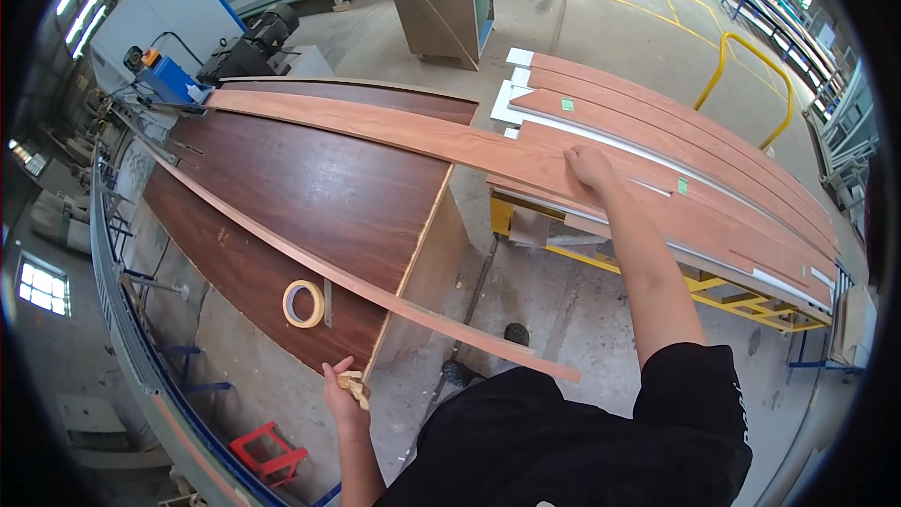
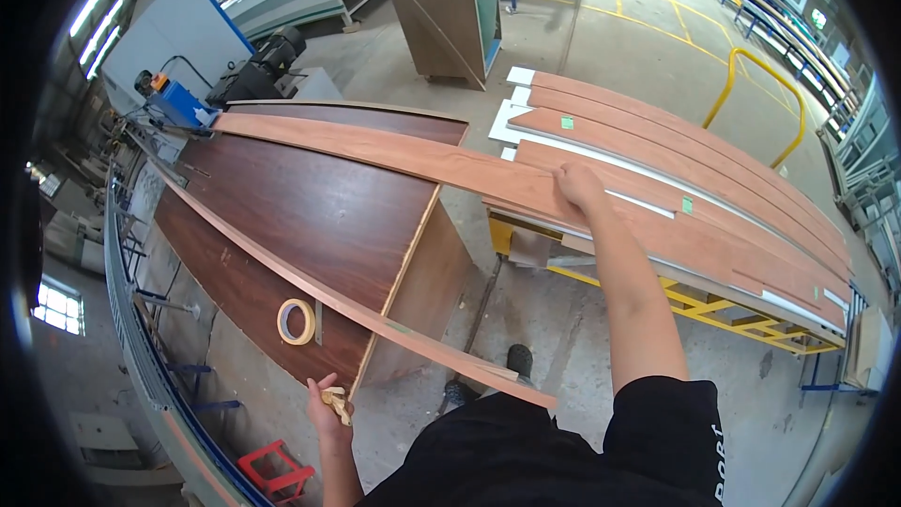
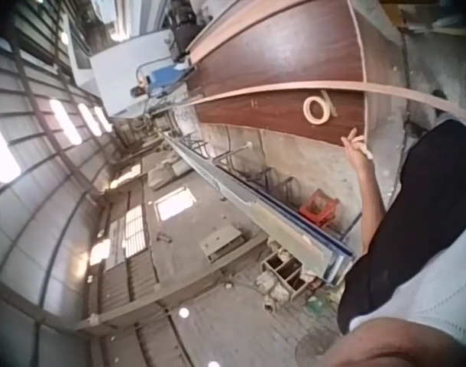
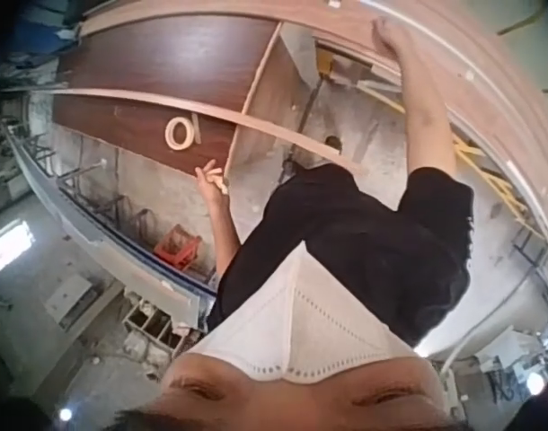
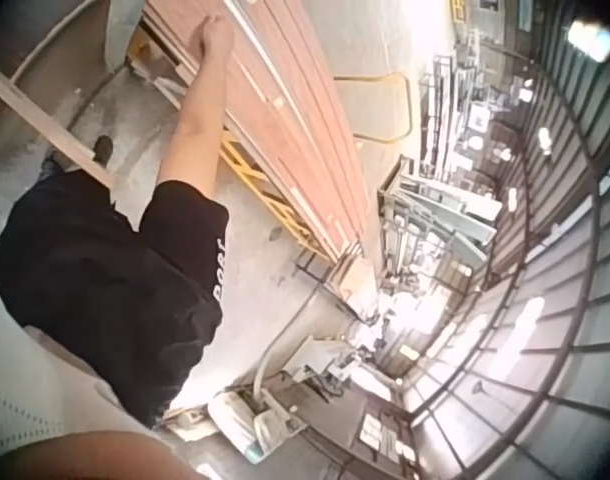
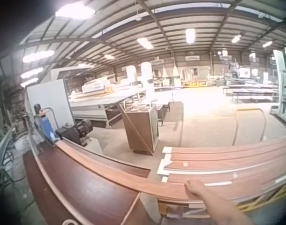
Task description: The recorder is processing wood panels and components in a furniture manufacturing plant, including sorting panels and applying finishing/tape to small parts.
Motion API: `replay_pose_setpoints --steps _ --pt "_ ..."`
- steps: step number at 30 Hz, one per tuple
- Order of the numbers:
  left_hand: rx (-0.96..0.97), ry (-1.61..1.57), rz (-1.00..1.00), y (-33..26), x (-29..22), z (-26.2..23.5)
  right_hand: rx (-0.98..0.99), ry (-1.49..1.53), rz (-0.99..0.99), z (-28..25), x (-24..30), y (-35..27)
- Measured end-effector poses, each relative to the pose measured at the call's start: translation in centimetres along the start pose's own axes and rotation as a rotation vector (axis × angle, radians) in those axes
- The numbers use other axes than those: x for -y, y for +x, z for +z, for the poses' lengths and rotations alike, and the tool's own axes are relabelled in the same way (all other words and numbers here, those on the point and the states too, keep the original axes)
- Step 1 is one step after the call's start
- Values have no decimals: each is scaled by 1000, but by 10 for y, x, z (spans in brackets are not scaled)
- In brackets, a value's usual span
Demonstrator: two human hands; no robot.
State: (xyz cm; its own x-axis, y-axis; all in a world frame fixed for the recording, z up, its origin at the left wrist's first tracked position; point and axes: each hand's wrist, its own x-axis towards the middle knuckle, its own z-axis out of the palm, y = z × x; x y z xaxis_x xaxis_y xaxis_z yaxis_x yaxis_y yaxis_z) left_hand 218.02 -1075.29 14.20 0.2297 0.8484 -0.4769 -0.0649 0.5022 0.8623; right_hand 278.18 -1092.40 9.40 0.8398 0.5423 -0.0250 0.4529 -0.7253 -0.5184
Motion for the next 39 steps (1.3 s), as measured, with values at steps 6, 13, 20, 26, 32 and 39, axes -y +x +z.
replay_pose_setpoints --steps 6,13,20,26,32,39 --pt "6 16 -22 -12 4 -7 188 302 83 -13 -2 2" --pt "30 -49 -73 -24 9 -13 336 224 -1 -21 -7 -24" --pt "80 -32 -119 -30 13 32 401 54 -8 7 40 -16" --pt "135 -10 -7 -52 -21 85 456 163 23 1 54 -47" --pt "248 57 102 -60 -36 117 502 248 33 -21 17 -103" --pt "516 30 24 -57 -46 179 207 192 24 -75 -101 -214"
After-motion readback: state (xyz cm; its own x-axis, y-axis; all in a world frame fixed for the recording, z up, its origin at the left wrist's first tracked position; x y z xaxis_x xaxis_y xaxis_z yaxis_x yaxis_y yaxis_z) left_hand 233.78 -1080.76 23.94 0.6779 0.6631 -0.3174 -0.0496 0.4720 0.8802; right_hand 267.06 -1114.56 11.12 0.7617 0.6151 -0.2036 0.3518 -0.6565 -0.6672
